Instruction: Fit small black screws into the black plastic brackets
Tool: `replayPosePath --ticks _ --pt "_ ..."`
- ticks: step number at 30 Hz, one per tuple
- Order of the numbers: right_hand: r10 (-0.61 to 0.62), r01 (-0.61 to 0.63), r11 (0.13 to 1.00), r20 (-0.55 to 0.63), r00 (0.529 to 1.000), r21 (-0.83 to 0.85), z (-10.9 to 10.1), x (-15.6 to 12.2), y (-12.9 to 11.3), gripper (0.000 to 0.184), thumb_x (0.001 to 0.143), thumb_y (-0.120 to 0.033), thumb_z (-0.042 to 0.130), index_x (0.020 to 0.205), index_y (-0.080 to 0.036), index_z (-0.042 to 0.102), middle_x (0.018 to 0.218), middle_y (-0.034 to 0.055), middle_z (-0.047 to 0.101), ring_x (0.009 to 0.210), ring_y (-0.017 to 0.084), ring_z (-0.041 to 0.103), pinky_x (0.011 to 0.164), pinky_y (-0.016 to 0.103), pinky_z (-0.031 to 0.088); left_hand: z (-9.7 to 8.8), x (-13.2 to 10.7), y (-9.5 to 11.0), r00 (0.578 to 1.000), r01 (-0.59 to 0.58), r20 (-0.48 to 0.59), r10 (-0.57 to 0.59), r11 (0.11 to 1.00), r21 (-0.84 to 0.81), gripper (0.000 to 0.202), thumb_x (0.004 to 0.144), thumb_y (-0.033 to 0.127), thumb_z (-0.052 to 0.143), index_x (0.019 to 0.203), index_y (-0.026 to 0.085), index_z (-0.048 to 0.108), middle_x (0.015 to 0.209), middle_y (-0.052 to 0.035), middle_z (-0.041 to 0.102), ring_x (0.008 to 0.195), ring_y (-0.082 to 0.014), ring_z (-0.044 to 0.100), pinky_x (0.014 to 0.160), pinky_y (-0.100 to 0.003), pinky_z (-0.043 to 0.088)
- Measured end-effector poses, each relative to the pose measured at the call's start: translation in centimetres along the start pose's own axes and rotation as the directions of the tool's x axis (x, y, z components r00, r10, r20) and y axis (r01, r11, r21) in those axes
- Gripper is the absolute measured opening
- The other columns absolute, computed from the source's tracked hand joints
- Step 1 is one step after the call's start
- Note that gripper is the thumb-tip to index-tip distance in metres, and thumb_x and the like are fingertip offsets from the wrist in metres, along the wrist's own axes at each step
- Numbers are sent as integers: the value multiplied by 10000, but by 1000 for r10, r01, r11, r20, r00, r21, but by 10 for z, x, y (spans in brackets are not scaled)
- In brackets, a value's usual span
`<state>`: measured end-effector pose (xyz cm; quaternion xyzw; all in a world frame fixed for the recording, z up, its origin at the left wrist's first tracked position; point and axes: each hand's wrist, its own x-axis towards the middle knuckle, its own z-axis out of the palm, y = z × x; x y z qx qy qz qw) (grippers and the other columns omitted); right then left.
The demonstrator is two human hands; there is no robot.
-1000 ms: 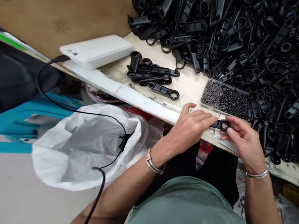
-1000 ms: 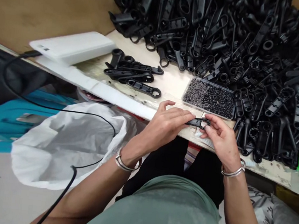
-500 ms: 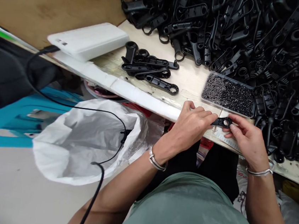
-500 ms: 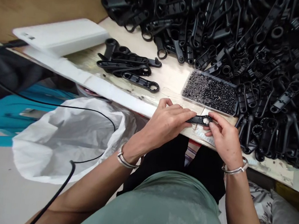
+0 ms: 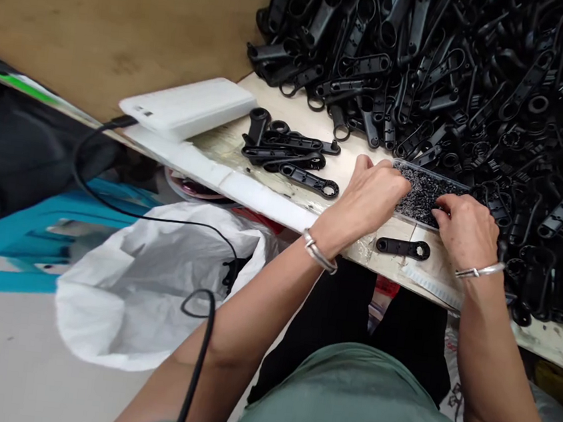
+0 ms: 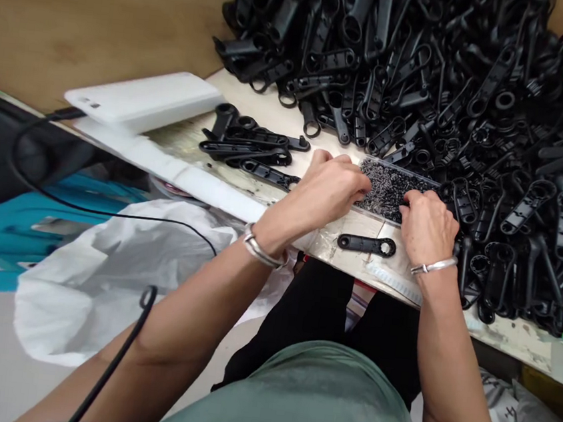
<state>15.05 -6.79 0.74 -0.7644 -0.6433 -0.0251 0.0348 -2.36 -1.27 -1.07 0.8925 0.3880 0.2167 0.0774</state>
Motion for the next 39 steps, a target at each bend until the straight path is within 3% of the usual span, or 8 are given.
replayPosePath --ticks 7,12,16,20,24,29,33,39 --pt "-30 36 997 74 997 -73 7 14 7 178 890 -264 599 1013 -248 727 980 99 686 817 282 650 670 371 491 21 22 0 997 -38 72 36 999 37 314 820 -25 431 652 153 628 634 -29 595 815 -212 585 909 -475 376" --pt "10 -10 1000 91 996 0 4 14 8 165 882 -223 601 965 -240 742 972 95 707 889 298 662 732 387 501 14 21 1 987 -30 159 23 999 39 321 776 -64 405 691 144 635 721 -61 631 859 -237 592 894 -478 378" --pt "-14 11 979 14 1000 203 4 12 14 190 878 -182 597 968 -226 758 950 75 729 947 280 668 846 387 491 5 20 1 971 0 240 -6 1000 24 285 777 -54 421 692 143 609 737 -54 633 890 -238 592 892 -467 361" --pt "-22 44 899 -57 998 435 5 11 23 174 831 -169 621 918 -185 771 777 43 726 771 228 685 816 342 500 -2 21 1 969 7 245 -1 1000 -23 247 793 -12 453 711 148 622 741 -38 650 890 -217 594 928 -456 331" --pt "62 -7 806 -73 995 592 4 6 28 172 826 -226 614 889 -168 764 620 14 665 558 175 632 656 310 523 -2 28 8 974 -7 226 11 1000 -19 242 787 -1 464 725 149 644 765 -43 669 925 -223 595 935 -447 322" --pt "206 -86 554 -36 978 828 -3 -5 28 156 769 -233 652 873 -152 734 712 35 691 569 156 644 472 232 505 15 45 20 981 -72 173 87 993 -95 264 832 21 451 753 160 661 772 -32 661 916 -204 585 954 -444 316" --pt "232 -94 463 -18 973 881 -6 -14 26 142 748 -206 667 856 -141 732 663 26 680 510 129 618 454 214 523 33 55 29 973 -177 129 192 977 -119 288 904 68 424 793 159 673 742 -45 644 891 -215 586 941 -459 331" --pt "256 -92 368 -5 967 925 -6 -23 24 137 718 -209 729 841 -149 743 646 19 684 491 116 610 475 220 553 42 57 34 968 -202 125 217 972 -122 285 892 28 436 798 134 684 712 -61 637 874 -216 594 954 -475 346"
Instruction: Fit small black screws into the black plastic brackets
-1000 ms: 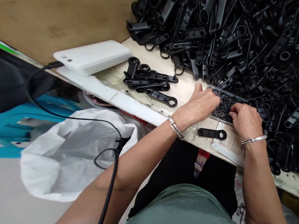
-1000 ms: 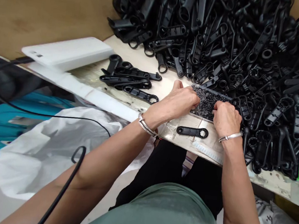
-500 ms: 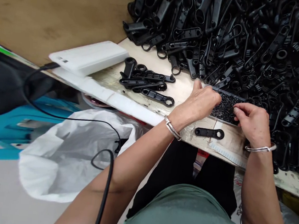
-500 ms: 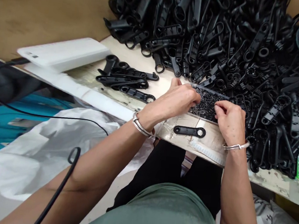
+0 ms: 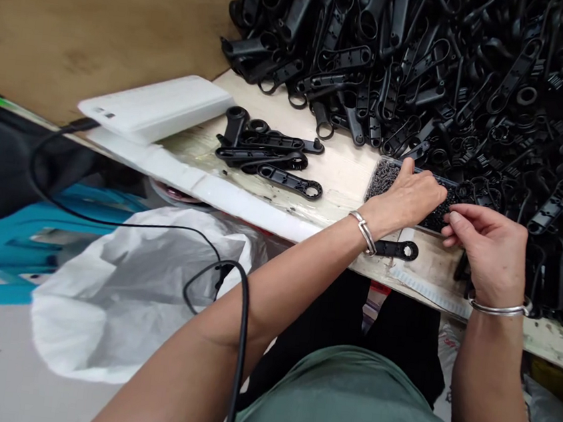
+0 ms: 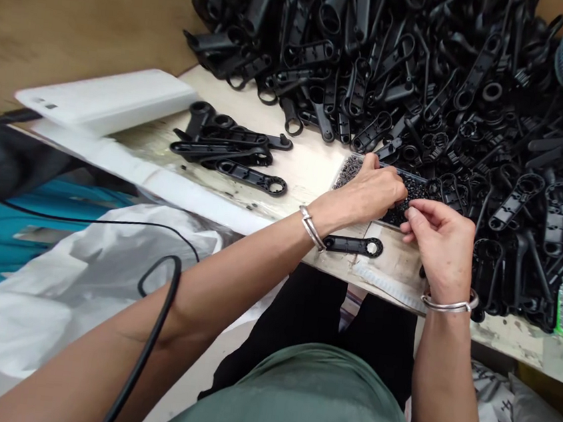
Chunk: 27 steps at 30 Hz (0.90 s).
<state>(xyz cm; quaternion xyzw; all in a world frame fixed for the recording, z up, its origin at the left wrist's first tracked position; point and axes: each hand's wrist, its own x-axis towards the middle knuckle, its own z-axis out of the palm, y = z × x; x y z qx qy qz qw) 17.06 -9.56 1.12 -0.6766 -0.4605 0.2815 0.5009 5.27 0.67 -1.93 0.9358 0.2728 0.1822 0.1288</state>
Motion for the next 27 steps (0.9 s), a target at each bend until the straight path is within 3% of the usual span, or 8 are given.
replayPosePath --ticks 5,9,13,15,17,22,27 --pt "-10 16 995 -61 998 100 -2 -7 1 145 696 -214 780 828 -164 751 697 34 702 578 140 661 513 227 578 -13 -4 -4 996 60 -63 -63 997 -48 261 825 -14 484 739 141 675 785 -61 676 947 -232 600 983 -489 343" --pt "52 -54 977 15 999 207 -2 -10 1 178 697 -250 803 848 -168 760 771 50 720 603 134 662 533 226 581 -31 -15 -8 972 154 -113 -204 926 -344 181 785 22 573 745 150 693 735 -18 676 765 -177 614 825 -370 439" --pt "152 -220 903 205 967 368 1 -12 -1 253 665 -292 853 870 -171 768 781 46 714 584 101 624 539 200 565 -35 -36 -1 924 88 -174 -341 633 -769 90 742 56 654 733 135 698 710 7 675 669 -116 599 671 -256 467" --pt "177 -292 866 298 938 405 3 -13 -2 267 660 -300 870 866 -166 767 760 36 698 564 81 592 513 172 537 -32 -47 5 897 19 -195 -396 476 -879 84 729 51 669 740 129 698 726 10 683 680 -99 608 667 -227 485" --pt "180 -341 840 375 909 422 6 -14 -3 266 668 -311 876 851 -156 761 733 26 675 545 69 561 478 154 508 -27 -55 12 874 -35 -218 -435 391 -920 85 723 50 685 741 131 702 738 10 693 701 -93 622 690 -213 504" --pt "162 -359 831 433 887 424 15 -20 -7 307 670 -392 880 739 -139 721 666 12 620 495 62 502 424 155 469 -21 -65 21 859 -68 -239 -453 362 -930 77 732 61 711 732 138 718 722 4 709 696 -96 641 677 -199 520" --pt "162 -296 874 344 925 385 26 -27 -6 379 673 -481 853 687 -143 681 615 5 601 464 73 501 409 171 468 -16 -72 27 820 -27 -229 -525 364 -931 123 727 38 689 735 157 718 732 9 712 709 -99 648 705 -205 529"
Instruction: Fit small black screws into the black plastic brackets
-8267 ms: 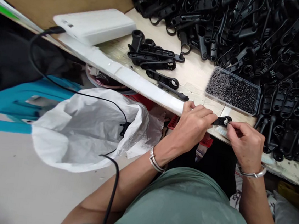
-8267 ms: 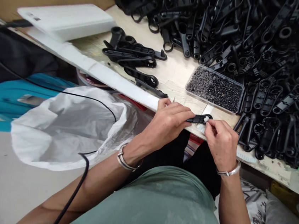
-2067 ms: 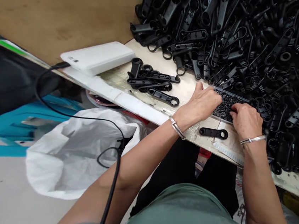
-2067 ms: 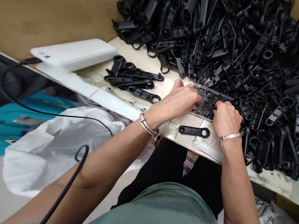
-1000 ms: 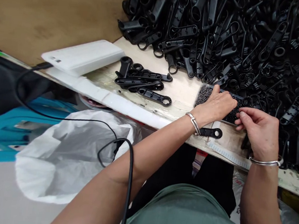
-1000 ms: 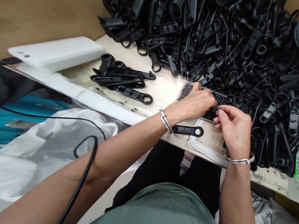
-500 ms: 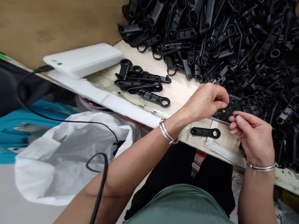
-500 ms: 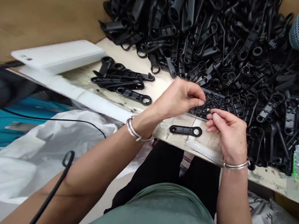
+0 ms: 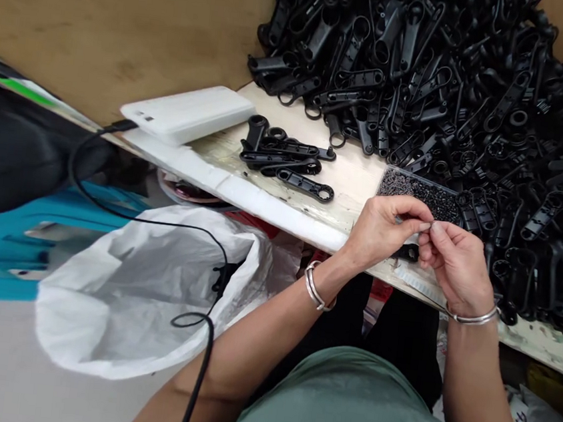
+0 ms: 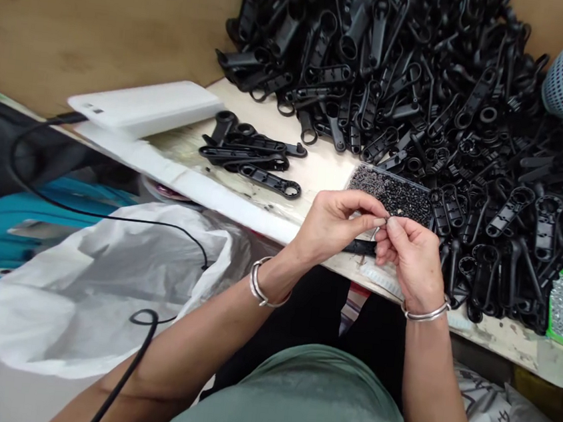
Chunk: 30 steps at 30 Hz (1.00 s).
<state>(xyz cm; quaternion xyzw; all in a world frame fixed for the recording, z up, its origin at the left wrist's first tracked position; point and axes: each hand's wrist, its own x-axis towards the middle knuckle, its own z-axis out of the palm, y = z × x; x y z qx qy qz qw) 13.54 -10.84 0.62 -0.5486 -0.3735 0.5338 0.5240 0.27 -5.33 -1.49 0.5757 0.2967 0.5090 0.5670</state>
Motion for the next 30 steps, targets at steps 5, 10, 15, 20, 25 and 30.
replayPosePath --ticks 5,10,15,20,25,30 --pt "-170 147 980 -177 969 -135 8 -4 12 284 760 -412 784 801 -157 666 662 -3 632 483 91 547 436 193 498 8 -9 -7 992 35 -123 -41 998 -46 99 722 57 676 741 155 676 716 18 677 679 -84 621 675 -195 524" --pt "-225 186 964 -208 952 -188 11 -9 16 216 806 -360 733 861 -159 680 723 16 672 544 114 602 503 226 548 13 -16 -9 983 60 -174 -63 998 -26 79 744 82 666 779 151 655 745 8 678 685 -88 623 687 -206 524" --pt "-93 83 994 -162 982 -71 9 -12 11 285 731 -397 802 762 -136 691 632 7 624 467 84 533 437 192 491 14 -23 -9 976 6 -219 7 998 59 92 758 81 652 803 157 678 785 3 708 728 -95 647 728 -213 531" --pt "67 -67 994 -2 998 89 3 -10 6 350 651 -422 860 716 -142 660 639 -10 586 461 53 461 389 154 417 12 -27 -8 982 -41 -183 48 998 40 107 757 91 676 832 166 690 820 5 730 768 -97 677 772 -205 549" --pt "126 -134 977 54 991 166 -1 -10 7 347 615 -391 880 711 -159 639 625 -39 549 454 37 409 385 139 382 10 -27 -8 986 82 -130 -103 984 -159 169 749 121 714 910 154 675 856 -22 757 810 -128 731 776 -208 583" --pt "16 -13 997 -40 999 73 1 -15 9 303 657 -395 850 750 -172 666 650 -20 589 469 65 461 411 180 430 8 -29 -9 981 90 -155 -114 984 -153 238 730 114 743 951 160 667 830 -16 765 810 -141 742 792 -219 586"
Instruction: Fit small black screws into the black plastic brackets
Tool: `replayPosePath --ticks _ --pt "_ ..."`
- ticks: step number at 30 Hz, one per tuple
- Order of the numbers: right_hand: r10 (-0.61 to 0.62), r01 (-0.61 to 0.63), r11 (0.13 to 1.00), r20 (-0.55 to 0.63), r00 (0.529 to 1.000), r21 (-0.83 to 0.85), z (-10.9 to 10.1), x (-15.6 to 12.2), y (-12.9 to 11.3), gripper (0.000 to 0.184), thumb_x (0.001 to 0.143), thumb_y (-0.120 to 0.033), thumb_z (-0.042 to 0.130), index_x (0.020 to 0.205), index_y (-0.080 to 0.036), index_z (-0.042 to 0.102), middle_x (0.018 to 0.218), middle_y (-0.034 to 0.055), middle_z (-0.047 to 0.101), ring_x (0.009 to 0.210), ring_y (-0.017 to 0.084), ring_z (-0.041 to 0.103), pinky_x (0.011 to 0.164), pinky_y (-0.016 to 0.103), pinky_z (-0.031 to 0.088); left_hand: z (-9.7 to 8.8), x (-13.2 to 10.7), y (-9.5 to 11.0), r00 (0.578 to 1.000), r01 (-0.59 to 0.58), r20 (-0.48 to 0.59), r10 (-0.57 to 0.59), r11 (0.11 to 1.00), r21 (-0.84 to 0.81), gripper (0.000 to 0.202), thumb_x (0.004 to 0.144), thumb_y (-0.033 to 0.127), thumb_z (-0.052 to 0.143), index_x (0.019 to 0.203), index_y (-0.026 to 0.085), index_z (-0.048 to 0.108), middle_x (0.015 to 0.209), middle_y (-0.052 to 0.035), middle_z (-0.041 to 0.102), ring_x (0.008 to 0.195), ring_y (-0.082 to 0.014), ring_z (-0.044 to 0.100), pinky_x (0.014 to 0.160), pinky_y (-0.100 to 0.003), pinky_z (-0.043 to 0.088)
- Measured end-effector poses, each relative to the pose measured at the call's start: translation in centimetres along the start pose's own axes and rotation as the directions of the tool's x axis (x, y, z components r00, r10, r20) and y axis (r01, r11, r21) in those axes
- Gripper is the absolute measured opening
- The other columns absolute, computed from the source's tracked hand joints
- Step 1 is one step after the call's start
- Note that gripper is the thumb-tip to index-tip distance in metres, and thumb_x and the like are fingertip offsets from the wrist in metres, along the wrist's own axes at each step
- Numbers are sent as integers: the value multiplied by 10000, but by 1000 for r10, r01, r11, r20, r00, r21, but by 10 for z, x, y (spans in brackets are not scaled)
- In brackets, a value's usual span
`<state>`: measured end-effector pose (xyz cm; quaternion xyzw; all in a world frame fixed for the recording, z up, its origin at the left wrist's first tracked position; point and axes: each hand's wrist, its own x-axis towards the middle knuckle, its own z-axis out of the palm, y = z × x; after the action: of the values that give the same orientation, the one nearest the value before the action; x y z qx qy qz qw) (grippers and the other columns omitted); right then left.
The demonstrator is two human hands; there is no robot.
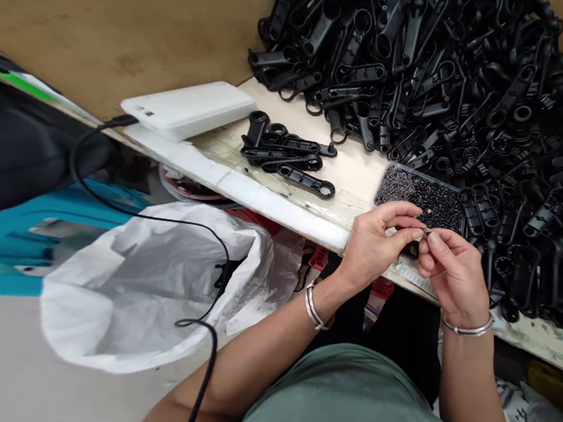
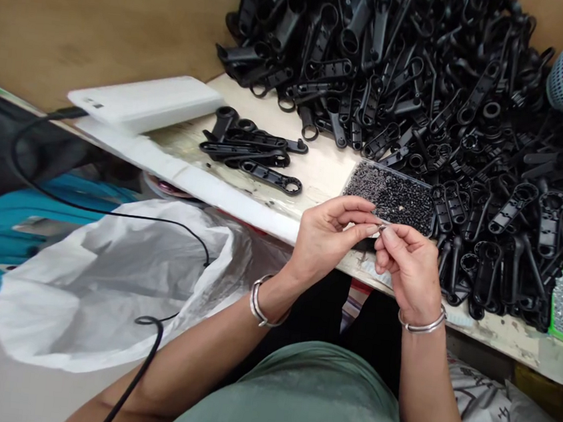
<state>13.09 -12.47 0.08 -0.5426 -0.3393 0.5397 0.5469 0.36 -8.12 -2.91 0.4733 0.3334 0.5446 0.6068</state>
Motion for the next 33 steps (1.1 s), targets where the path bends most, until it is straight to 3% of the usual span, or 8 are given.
replayPosePath --ticks 10,17,24,29,33 --pt "-159 155 985 -55 986 -73 4 -3 3 212 716 -329 817 751 -165 686 657 -3 631 478 82 516 445 201 460 -2 -6 9 987 -161 37 157 941 299 279 790 50 673 1038 177 667 852 10 772 848 -115 736 866 -209 555" --pt "-256 233 936 -56 965 -264 0 -4 5 199 775 -348 780 765 -170 692 677 4 658 489 103 555 472 229 506 -3 -8 10 984 -178 59 168 909 377 309 798 48 659 1068 197 669 870 20 772 837 -115 736 839 -209 565" --pt "-384 300 753 -21 923 -585 0 -15 2 146 864 -308 678 913 -186 742 658 -1 688 559 151 656 560 259 555 -4 -11 6 948 -310 95 305 809 500 283 830 75 643 1081 199 687 903 6 769 854 -118 732 871 -219 564" --pt "-424 350 558 103 900 -752 -5 -17 -1 164 918 -294 610 943 -188 732 664 -1 703 585 172 682 611 291 549 -7 -12 3 915 -393 163 369 729 561 278 847 107 649 1105 202 692 904 -2 775 856 -136 733 860 -242 572" --pt "-458 423 408 219 862 -809 -8 -14 -2 158 939 -263 583 921 -186 720 636 -8 688 561 163 671 618 291 526 -9 -13 4 921 -385 172 349 750 538 307 834 86 667 1130 168 686 905 -14 779 845 -131 735 854 -223 569"
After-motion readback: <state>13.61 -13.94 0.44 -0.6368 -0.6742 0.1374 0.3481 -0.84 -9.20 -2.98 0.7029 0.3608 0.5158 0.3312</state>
